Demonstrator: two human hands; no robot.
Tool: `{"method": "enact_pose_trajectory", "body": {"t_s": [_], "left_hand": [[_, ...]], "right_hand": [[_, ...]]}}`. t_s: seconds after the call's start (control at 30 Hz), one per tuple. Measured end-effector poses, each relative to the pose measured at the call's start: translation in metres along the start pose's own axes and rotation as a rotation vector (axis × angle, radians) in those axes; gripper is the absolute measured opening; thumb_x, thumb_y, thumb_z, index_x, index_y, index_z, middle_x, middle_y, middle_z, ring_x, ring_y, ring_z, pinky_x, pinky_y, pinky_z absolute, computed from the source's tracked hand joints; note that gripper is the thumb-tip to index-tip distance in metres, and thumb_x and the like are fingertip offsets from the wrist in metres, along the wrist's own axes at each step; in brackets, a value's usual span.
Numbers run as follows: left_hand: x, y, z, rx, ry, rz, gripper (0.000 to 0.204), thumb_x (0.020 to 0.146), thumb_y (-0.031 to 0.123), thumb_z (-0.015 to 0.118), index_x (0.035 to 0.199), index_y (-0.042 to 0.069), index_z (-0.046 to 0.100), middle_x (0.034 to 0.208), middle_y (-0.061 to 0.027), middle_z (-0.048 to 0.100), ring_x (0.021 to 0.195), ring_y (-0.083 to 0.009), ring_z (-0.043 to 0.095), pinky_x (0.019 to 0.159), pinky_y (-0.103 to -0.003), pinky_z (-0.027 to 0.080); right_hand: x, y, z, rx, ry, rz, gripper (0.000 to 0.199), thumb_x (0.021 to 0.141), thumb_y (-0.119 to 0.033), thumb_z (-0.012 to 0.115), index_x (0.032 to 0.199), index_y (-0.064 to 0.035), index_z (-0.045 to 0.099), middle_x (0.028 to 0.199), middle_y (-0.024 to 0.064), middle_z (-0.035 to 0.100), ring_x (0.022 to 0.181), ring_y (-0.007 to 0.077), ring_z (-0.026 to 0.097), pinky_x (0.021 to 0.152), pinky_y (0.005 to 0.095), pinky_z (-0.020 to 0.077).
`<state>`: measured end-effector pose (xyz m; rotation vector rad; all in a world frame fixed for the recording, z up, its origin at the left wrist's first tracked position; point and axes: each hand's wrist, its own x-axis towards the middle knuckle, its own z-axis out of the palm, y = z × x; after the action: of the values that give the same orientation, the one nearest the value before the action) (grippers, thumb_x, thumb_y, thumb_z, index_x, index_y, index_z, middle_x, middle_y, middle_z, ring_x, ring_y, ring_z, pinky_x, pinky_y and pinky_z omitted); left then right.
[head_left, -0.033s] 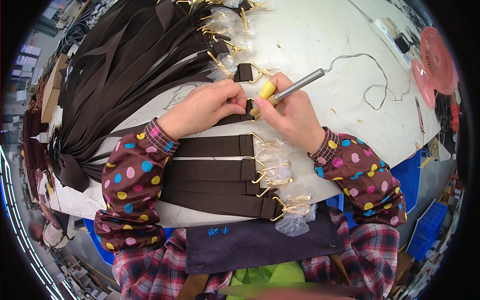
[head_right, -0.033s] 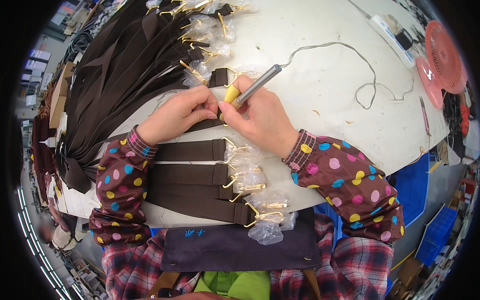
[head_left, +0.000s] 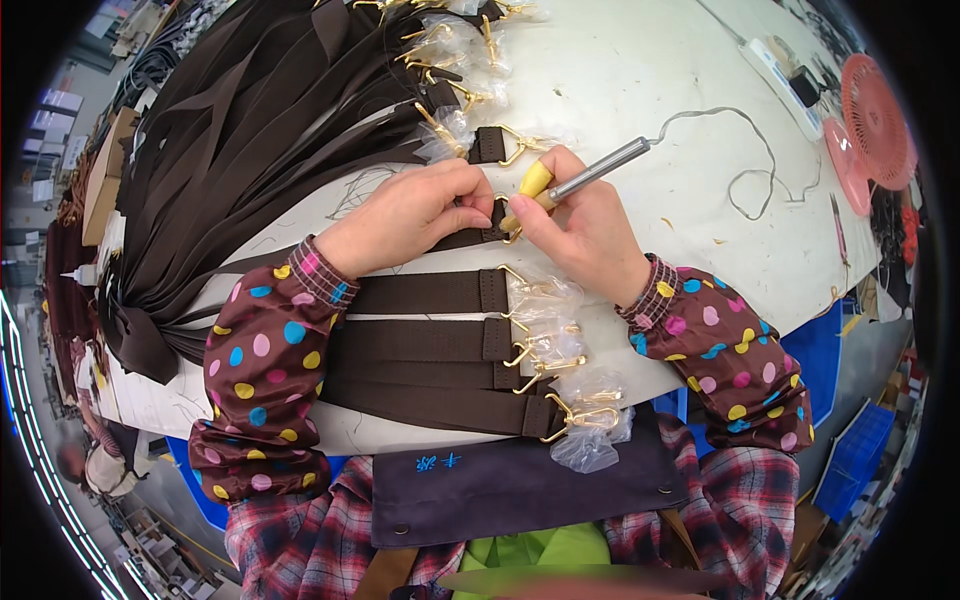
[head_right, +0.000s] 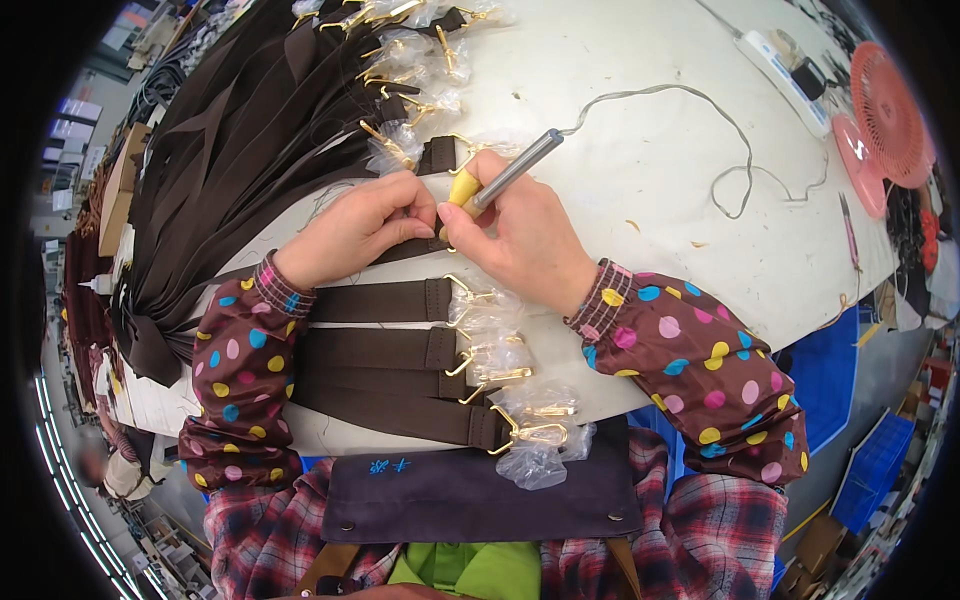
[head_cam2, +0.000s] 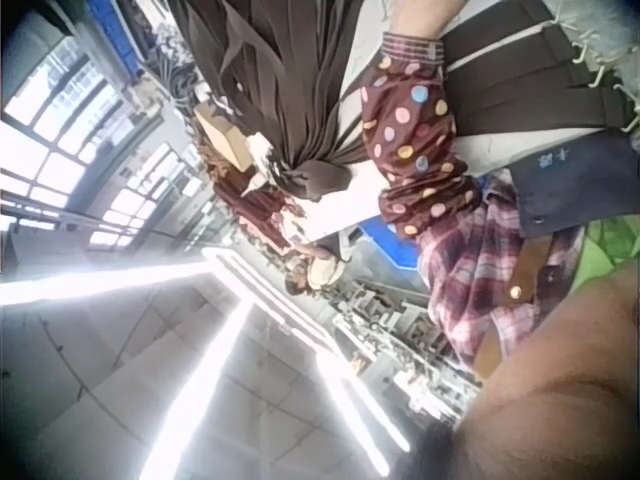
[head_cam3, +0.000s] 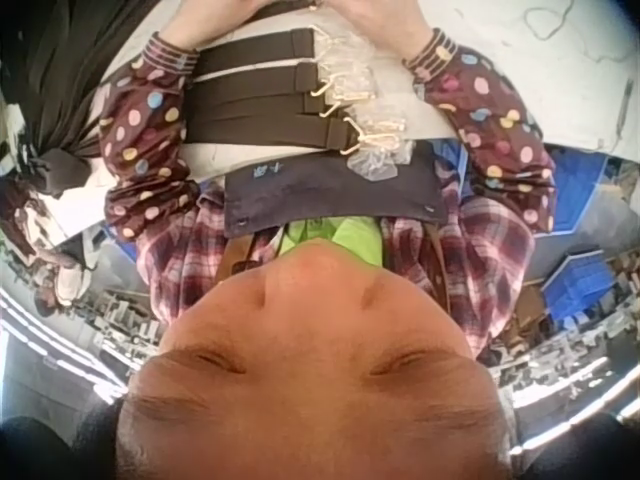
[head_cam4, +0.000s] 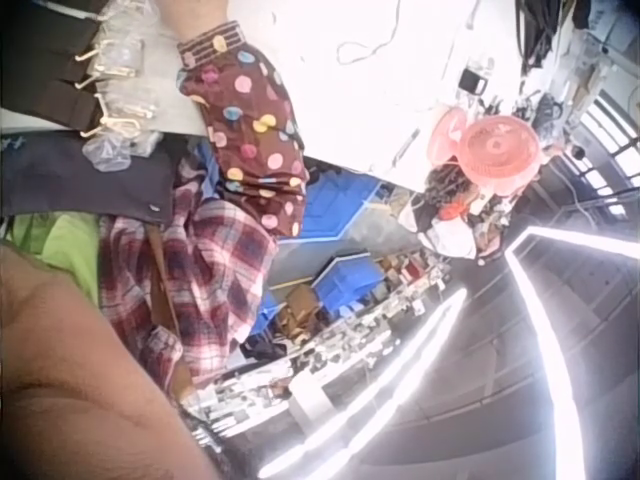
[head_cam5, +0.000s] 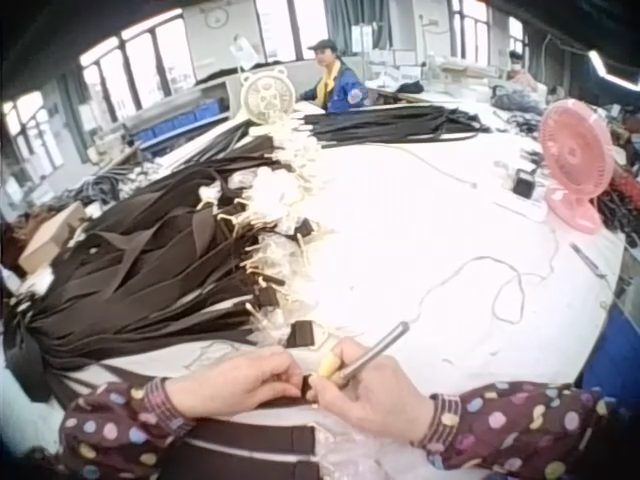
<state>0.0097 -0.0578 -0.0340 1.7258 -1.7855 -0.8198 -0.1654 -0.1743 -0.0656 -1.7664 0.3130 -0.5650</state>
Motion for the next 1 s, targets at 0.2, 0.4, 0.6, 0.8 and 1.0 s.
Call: {"method": "enact_pose_trajectory", "body": {"t_s": [0.2, 0.4, 0.6, 0.8, 1.0], "left_hand": [[-0.001, -0.001, 0.001, -0.002, 0.005, -0.003, 0.011, 0.086, 0.007, 0.063, 0.088, 0.003, 0.053, 0.081, -0.006, 0.052, 0.072, -0.0167, 0.052, 0.067, -0.029, 0.043], [0.0, 0.0, 0.0, -0.017, 0.004, -0.01, 0.011, 0.087, 0.008, 0.062, 0.088, 0.003, 0.053, 0.081, -0.0062, 0.052, 0.073, -0.0172, 0.051, 0.069, -0.029, 0.043], [-0.003, 0.003, 0.002, -0.126, 0.074, -0.127, 0.011, 0.091, 0.012, 0.058, 0.093, 0.004, 0.051, 0.076, -0.0055, 0.054, 0.067, -0.0145, 0.053, 0.062, -0.028, 0.044], [-0.005, 0.003, 0.005, -0.218, 0.107, -0.23, 0.013, 0.092, 0.014, 0.058, 0.094, 0.004, 0.05, 0.071, -0.0057, 0.055, 0.06, -0.0143, 0.053, 0.056, -0.029, 0.044], [-0.004, 0.004, 0.004, -0.208, 0.111, -0.231, 0.013, 0.092, 0.015, 0.057, 0.094, 0.004, 0.05, 0.071, -0.0057, 0.055, 0.059, -0.0139, 0.053, 0.055, -0.028, 0.044]], "right_hand": [[0.0, -0.006, -0.001, -0.083, -0.001, -0.017, 0.021, 0.084, -0.014, 0.065, 0.088, -0.0022, 0.049, 0.072, 0.0087, 0.057, 0.063, 0.0168, 0.058, 0.057, 0.0283, 0.0463], [0.0, -0.003, 0.0, -0.039, -0.003, -0.006, 0.021, 0.084, -0.013, 0.065, 0.089, -0.0022, 0.048, 0.072, 0.0089, 0.057, 0.061, 0.017, 0.058, 0.056, 0.0281, 0.0461], [0.002, 0.001, 0.001, 0.051, 0.03, -0.012, 0.021, 0.086, -0.015, 0.065, 0.092, -0.0026, 0.048, 0.069, 0.0066, 0.056, 0.058, 0.0132, 0.055, 0.053, 0.0272, 0.044], [0.005, 0.003, 0.0, -0.045, 0.049, -0.038, 0.023, 0.087, -0.017, 0.065, 0.092, -0.0036, 0.048, 0.067, 0.0049, 0.053, 0.054, 0.0108, 0.049, 0.049, 0.0263, 0.0392], [0.005, 0.001, 0.0, -0.105, 0.032, -0.033, 0.023, 0.088, -0.019, 0.066, 0.091, -0.0038, 0.048, 0.065, 0.0045, 0.051, 0.052, 0.0112, 0.048, 0.049, 0.0267, 0.0384]]}}
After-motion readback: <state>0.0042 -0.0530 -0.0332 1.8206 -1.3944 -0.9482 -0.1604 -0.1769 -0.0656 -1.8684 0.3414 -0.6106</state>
